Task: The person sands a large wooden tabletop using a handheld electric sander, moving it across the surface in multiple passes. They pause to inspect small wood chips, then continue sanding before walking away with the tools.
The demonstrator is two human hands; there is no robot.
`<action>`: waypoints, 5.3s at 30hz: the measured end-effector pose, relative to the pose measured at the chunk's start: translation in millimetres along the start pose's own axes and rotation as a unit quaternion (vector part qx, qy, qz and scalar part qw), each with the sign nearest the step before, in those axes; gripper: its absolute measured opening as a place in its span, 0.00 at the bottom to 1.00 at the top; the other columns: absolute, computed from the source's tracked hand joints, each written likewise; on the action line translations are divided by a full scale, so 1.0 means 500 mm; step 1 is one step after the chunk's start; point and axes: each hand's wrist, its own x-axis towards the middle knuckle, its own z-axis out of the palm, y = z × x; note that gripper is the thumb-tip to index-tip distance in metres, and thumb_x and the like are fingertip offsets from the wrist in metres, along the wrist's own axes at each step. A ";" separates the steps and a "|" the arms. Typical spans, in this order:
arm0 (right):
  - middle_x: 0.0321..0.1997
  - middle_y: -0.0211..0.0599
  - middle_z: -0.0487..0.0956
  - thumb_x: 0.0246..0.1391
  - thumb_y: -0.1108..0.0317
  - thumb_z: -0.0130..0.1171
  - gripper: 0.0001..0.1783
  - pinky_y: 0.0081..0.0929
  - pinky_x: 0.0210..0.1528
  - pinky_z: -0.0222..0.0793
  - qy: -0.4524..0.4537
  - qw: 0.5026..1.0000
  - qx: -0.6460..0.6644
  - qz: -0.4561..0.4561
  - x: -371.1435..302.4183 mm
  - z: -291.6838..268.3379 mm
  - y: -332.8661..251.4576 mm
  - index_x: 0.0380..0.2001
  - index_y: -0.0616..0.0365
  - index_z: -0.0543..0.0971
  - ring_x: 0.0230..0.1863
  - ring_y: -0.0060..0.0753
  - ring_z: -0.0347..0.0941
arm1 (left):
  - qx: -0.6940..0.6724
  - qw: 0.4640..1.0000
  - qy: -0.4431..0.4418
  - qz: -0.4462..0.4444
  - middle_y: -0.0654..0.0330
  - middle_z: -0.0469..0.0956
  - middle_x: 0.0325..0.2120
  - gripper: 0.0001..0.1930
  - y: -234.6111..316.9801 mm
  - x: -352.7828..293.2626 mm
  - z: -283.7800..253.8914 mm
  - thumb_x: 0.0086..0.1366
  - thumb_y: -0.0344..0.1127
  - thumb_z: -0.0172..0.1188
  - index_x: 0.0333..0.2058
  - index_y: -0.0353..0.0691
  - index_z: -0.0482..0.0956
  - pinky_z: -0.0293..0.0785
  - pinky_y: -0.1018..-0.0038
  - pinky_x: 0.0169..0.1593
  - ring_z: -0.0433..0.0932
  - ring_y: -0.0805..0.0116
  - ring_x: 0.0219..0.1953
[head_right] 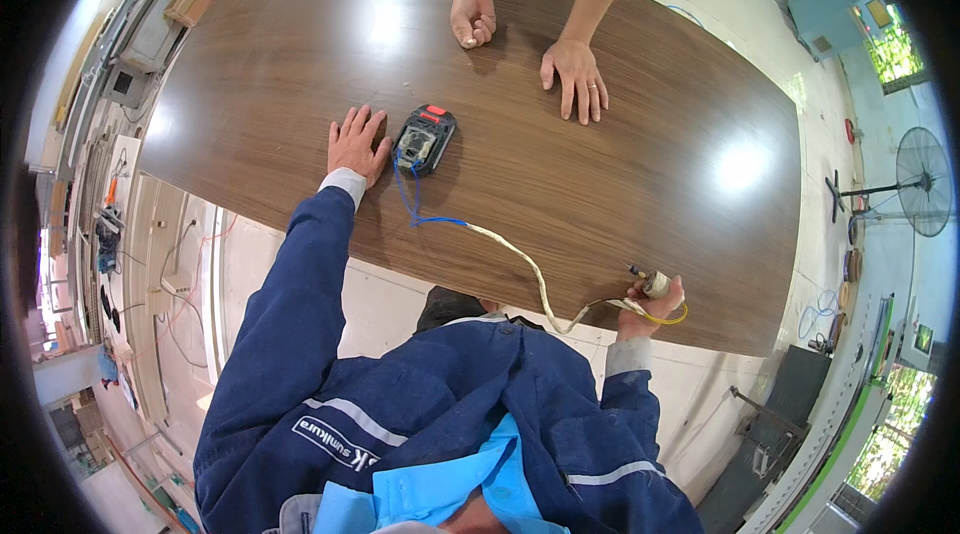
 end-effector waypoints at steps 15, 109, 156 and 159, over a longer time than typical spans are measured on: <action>0.23 0.29 0.75 0.63 0.39 0.59 0.23 0.25 0.17 0.65 0.000 0.999 0.039 0.000 0.003 -0.006 0.011 0.33 0.48 0.74 0.19 0.28 0.72 | -0.076 0.961 0.137 -0.227 0.53 0.78 0.58 0.18 -0.010 -0.049 0.050 0.74 0.50 0.52 0.45 0.45 0.84 0.63 0.55 0.69 0.71 0.52 0.65; 0.21 0.30 0.77 0.61 0.39 0.58 0.24 0.23 0.16 0.64 0.043 0.999 -0.001 -0.005 -0.013 0.024 -0.006 0.31 0.49 0.74 0.18 0.27 0.74 | -0.064 0.948 0.189 -0.246 0.54 0.76 0.57 0.15 0.016 -0.058 0.053 0.69 0.49 0.60 0.31 0.45 0.83 0.60 0.53 0.69 0.69 0.53 0.65; 0.21 0.29 0.75 0.62 0.37 0.59 0.24 0.22 0.16 0.63 0.039 0.999 0.027 0.013 -0.001 0.006 0.007 0.33 0.47 0.72 0.17 0.26 0.72 | -0.092 0.943 0.212 -0.241 0.52 0.76 0.55 0.13 0.022 -0.063 0.046 0.67 0.46 0.62 0.30 0.43 0.81 0.62 0.52 0.68 0.69 0.50 0.63; 0.21 0.29 0.77 0.61 0.35 0.56 0.25 0.24 0.16 0.63 0.051 0.999 0.000 0.001 -0.006 0.011 0.005 0.30 0.46 0.75 0.18 0.26 0.72 | -0.085 0.943 0.215 -0.239 0.53 0.76 0.55 0.13 0.022 -0.062 0.049 0.67 0.46 0.61 0.30 0.43 0.81 0.62 0.53 0.68 0.70 0.51 0.63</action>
